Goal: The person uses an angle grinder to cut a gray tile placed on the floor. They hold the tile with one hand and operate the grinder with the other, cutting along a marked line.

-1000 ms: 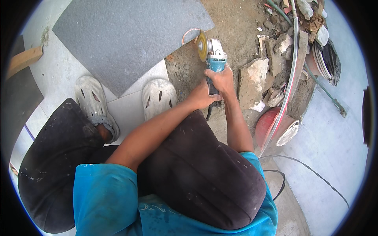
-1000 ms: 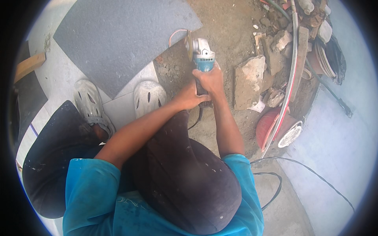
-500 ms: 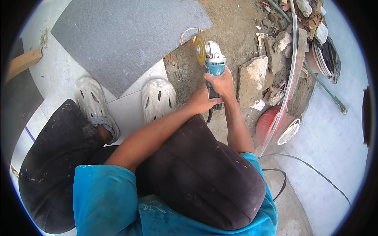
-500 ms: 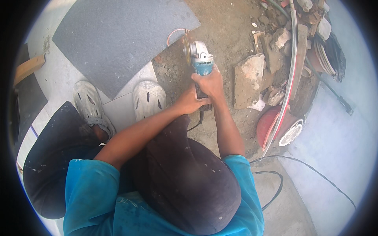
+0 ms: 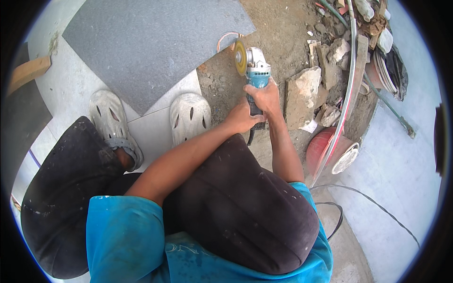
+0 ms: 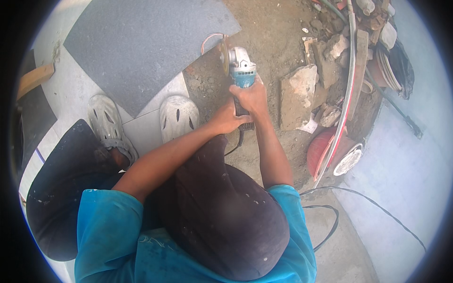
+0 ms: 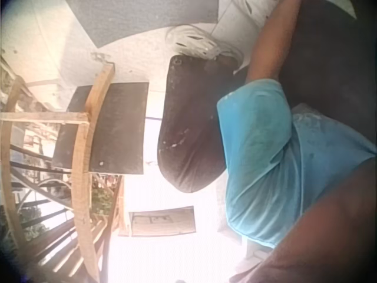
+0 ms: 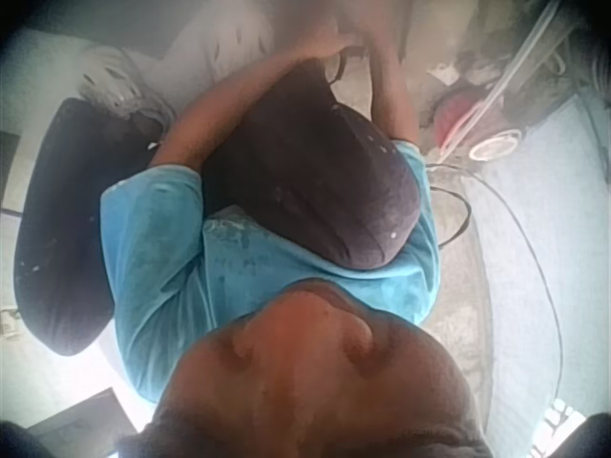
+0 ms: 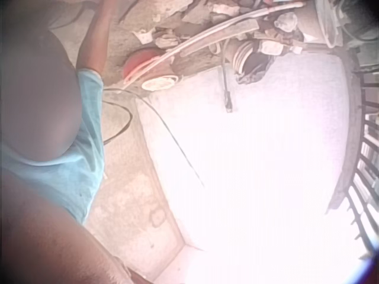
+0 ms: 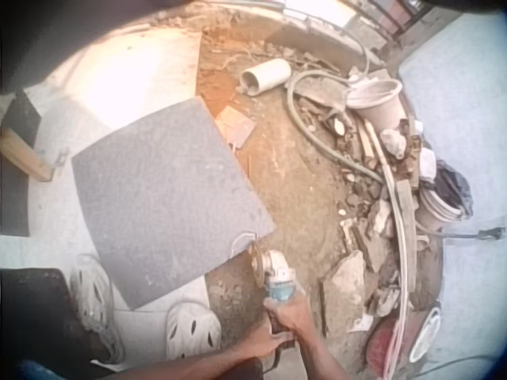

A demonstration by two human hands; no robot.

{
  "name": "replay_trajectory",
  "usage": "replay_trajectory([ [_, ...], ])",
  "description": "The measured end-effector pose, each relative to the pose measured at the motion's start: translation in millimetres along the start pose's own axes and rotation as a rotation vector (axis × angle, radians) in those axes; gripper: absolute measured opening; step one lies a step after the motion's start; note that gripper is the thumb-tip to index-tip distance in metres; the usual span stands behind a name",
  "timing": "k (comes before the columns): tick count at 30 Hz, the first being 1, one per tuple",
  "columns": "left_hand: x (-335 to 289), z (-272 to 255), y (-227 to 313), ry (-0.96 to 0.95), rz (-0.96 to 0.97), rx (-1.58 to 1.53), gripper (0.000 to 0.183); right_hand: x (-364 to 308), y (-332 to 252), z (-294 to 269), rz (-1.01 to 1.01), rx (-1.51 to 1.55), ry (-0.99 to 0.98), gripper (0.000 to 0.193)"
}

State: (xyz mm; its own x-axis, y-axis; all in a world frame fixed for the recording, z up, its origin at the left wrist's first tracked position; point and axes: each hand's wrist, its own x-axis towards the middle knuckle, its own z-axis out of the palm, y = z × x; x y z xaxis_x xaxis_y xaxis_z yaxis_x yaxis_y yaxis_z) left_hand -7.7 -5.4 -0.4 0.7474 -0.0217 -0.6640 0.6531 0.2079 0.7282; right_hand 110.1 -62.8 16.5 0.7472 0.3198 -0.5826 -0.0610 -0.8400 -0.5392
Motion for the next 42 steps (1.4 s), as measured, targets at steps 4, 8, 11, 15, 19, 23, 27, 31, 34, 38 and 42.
replay_trajectory([
  [4, -1.0, -6.3, 3.8, -0.05, 0.017, -0.057, 0.101, -0.1, -4.5, -1.0, 0.003, -0.01, -0.004, 0.044],
  [8, 0.2, -7.5, 4.2, -0.064, -0.014, -0.066, 0.099, 2.2, -3.3, -0.4, 0.002, -0.01, -0.01, 0.043],
  [11, 1.6, -2.5, -2.0, 0.029, 0.02, -0.034, 0.086, 4.4, -0.2, 2.6, 0.0, -0.019, 0.001, 0.042],
  [15, 1.1, -2.5, 0.7, 0.046, 0.011, -0.007, 0.085, 2.5, -5.0, 2.6, 0.01, 0.023, 0.002, 0.042],
  [19, 3.8, -3.5, -2.4, 0.031, 0.004, -0.006, 0.087, 4.6, -2.2, 4.3, 0.004, 0.031, 0.008, 0.041],
  [23, 7.3, -2.9, -7.8, 0.027, 0.004, 0.013, 0.093, 4.7, -3.9, 5.5, 0.013, 0.035, 0.008, 0.039],
  [27, 7.2, -8.5, -1.8, -0.048, -0.053, -0.012, 0.101, 7.0, 0.7, 6.1, 0.014, 0.033, 0.008, 0.04],
  [31, 5.3, -12.9, 2.2, -0.06, -0.045, -0.013, 0.103, 8.4, 0.5, 6.4, 0.007, 0.022, 0.011, 0.04],
  [34, 3.9, -12.4, 4.8, -0.017, -0.026, 0.007, 0.094, 9.6, 1.4, 6.3, 0.0, 0.023, 0.007, 0.041],
  [38, 4.3, -10.5, 3.3, 0.027, -0.021, 0.016, 0.089, 10.2, 1.0, 7.1, 0.002, 0.038, -0.001, 0.041],
  [42, 5.3, -16.4, 5.8, -0.065, -0.041, -0.018, 0.104, 11.2, 1.9, 7.5, 0.007, 0.042, 0.009, 0.042],
])
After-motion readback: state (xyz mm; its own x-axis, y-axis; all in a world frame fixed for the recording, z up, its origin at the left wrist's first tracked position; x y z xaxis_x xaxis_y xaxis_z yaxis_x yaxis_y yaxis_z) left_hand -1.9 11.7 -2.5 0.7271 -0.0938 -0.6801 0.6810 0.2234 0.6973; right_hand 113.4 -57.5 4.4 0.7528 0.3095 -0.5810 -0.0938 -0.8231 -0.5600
